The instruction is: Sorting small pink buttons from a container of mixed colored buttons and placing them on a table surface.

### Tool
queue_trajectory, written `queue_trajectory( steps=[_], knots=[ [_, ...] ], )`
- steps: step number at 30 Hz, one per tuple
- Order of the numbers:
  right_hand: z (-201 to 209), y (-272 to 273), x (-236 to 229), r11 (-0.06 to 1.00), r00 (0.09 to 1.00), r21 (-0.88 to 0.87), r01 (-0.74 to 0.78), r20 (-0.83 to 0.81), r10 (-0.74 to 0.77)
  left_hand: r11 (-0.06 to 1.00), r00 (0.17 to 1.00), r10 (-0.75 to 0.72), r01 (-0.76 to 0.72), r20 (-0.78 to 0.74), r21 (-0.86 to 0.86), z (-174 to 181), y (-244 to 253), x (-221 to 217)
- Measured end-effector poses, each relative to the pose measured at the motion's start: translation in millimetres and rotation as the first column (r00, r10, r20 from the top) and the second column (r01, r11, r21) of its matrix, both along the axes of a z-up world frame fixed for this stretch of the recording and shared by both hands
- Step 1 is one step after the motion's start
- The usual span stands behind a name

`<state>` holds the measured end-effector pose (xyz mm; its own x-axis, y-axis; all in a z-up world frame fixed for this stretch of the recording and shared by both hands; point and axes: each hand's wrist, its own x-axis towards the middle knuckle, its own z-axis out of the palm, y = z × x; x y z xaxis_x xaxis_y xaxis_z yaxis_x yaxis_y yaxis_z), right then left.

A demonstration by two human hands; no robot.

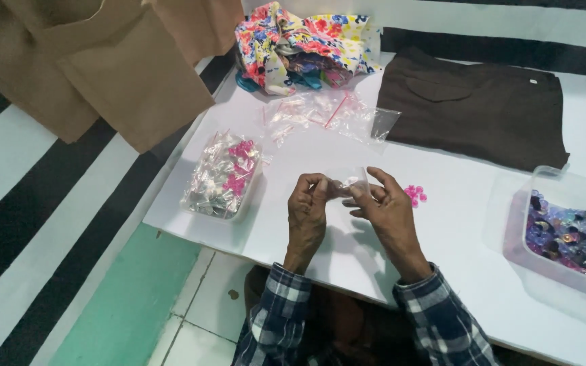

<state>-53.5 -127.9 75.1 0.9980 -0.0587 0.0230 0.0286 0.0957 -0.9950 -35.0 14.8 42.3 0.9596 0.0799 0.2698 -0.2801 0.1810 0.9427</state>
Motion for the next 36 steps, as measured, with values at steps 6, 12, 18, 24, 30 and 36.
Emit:
queue_trajectory(
  steps=[6,12,18,24,30,36],
  knots=[
    [-8,-37,-20,0.998,0.996,-0.021,0.054,0.079,-0.052,0.989,0.993,-0.117,0.114,-0.025,-0.095,13,-20,-21],
    [0,-73,-42,0.997,0.999,-0.076,0.0,0.041,0.003,0.987,0.988,-0.144,0.14,-0.049,-0.078,15,-33,-26],
    [17,-89,-55,0.992,1.0,-0.127,0.013,-0.002,-0.013,0.975,0.973,-0.212,0.202,-0.097,-0.097,19,-46,-33],
    [3,-99,-56,0.984,0.998,-0.164,0.067,0.03,-0.063,0.976,0.966,-0.209,0.196,-0.152,-0.097,19,-56,-33],
    [9,-96,-57,0.991,0.999,-0.124,0.051,0.015,-0.049,0.987,0.977,-0.163,0.16,-0.135,-0.033,11,-62,-30],
    [6,-98,-60,0.986,0.993,-0.13,0.105,0.068,-0.097,0.985,0.979,-0.154,0.142,-0.136,-0.096,16,-65,-31]
  ],
)
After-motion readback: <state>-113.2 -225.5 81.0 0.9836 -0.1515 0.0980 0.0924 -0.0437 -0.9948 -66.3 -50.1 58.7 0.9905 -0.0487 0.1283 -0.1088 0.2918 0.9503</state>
